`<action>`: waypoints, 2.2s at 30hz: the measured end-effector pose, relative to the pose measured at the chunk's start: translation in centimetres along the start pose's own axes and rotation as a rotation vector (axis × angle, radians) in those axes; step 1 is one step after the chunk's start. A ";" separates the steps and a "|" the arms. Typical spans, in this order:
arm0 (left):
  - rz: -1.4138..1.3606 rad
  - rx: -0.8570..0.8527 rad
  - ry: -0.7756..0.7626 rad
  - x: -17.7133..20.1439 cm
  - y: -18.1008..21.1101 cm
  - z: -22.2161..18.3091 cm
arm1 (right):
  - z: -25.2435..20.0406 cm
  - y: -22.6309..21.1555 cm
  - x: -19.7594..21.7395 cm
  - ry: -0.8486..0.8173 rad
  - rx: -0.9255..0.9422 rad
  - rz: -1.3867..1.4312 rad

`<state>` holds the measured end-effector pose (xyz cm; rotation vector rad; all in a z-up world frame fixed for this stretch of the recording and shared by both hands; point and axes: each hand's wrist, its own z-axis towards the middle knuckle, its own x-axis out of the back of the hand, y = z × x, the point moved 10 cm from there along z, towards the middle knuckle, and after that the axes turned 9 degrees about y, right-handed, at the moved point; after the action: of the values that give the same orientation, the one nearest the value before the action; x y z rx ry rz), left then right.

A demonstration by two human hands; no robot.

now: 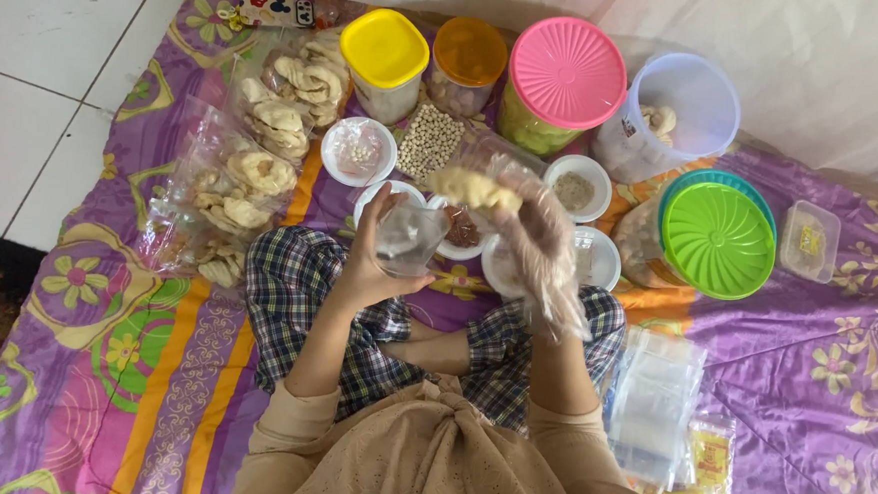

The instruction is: Manually packaging various snacks into small plastic bags while sitting on the floor.

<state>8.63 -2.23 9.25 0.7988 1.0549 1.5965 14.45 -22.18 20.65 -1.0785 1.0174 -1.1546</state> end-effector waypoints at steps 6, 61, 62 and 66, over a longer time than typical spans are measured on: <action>0.248 -0.199 0.061 -0.7 1.3 0.0 | -2.2 -4.3 -1.7 -0.170 0.400 -0.428; 0.564 -0.284 -0.037 -3.2 -6.0 -9.4 | 20.1 27.6 27.5 0.381 1.433 -2.333; 0.563 -0.267 -0.047 -3.2 -6.5 -9.5 | 22.0 30.6 30.1 0.190 1.322 -2.090; 0.577 -0.211 -0.061 -3.5 -7.8 -9.8 | 29.9 40.9 38.4 -0.109 -0.280 -1.289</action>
<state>3.83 -7.24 -1.75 1.0577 0.6205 2.1084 55.80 -53.59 -15.97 -2.1174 0.2967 -1.9299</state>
